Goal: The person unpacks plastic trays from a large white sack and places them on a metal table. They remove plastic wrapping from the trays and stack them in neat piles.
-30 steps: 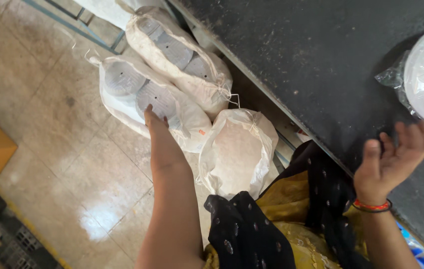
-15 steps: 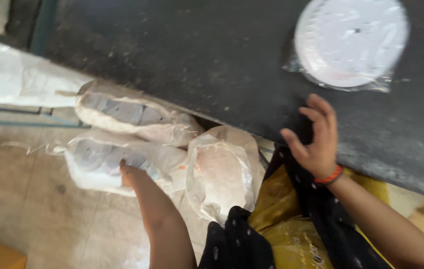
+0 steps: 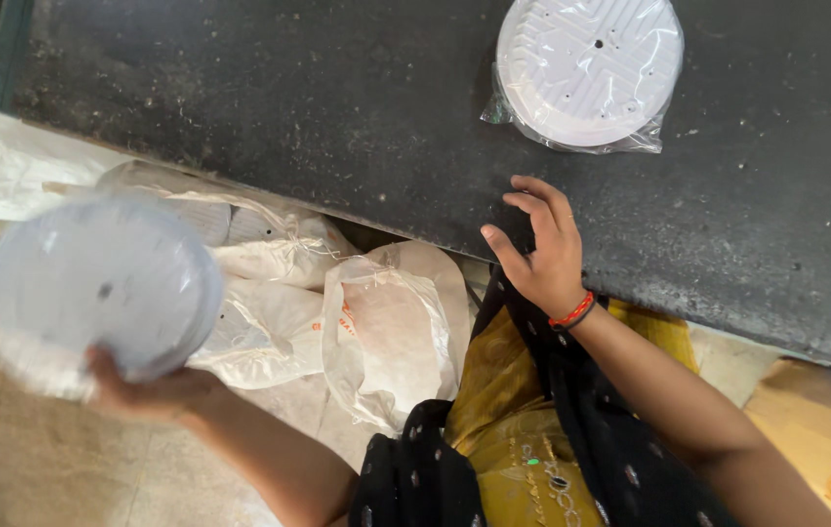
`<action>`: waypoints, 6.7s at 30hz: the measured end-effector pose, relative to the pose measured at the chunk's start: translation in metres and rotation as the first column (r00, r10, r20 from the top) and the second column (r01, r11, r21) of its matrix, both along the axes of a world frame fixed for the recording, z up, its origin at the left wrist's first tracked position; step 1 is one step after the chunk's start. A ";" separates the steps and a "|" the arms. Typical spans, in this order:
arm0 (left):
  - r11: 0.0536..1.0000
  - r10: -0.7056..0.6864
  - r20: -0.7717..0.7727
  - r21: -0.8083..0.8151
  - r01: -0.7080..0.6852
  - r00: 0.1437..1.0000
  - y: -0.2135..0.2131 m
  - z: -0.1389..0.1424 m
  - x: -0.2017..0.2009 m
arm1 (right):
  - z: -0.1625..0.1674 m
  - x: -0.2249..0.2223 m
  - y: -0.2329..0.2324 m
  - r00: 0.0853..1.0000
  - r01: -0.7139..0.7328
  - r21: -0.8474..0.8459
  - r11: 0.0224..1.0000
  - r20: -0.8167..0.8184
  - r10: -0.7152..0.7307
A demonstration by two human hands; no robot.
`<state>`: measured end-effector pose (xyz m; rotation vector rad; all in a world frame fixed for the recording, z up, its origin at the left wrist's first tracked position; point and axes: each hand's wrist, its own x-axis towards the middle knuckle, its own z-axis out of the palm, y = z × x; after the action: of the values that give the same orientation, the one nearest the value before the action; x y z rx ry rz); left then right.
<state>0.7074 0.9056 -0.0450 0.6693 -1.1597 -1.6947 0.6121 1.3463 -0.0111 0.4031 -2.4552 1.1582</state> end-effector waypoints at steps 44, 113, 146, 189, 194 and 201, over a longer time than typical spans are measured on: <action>0.832 0.226 0.462 0.367 -0.417 0.857 -0.098 -0.191 -0.049 | -0.008 -0.134 -0.213 0.774 -0.518 0.697 0.496 0.134 0.619; 0.606 0.301 0.486 0.567 -0.557 0.821 -0.061 -0.190 -0.033 | -0.017 -0.126 -0.211 0.777 -0.523 0.639 0.564 0.086 0.623; 0.626 0.515 0.405 0.424 -0.654 0.756 0.008 -0.107 -0.019 | -0.037 -0.138 -0.218 0.768 -0.509 0.619 0.597 0.013 0.641; 0.803 -0.596 -0.105 -0.102 0.588 0.796 0.300 -0.044 -0.135 | 0.015 -0.020 0.068 0.997 0.037 -0.092 0.995 -0.060 -0.042; 0.985 -0.167 0.124 -0.021 0.171 0.978 0.190 -0.073 -0.075 | 0.033 0.009 0.012 0.943 -0.305 0.037 0.952 -0.129 0.307; 0.962 -0.070 0.371 0.271 -0.036 0.926 0.101 -0.080 -0.011 | 0.009 -0.052 -0.105 0.788 -0.571 0.321 0.755 -0.042 0.614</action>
<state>0.6966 1.0070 -0.1252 1.2048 -1.2009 -1.8083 0.5597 1.2418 -0.0022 1.3983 -2.4303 0.9179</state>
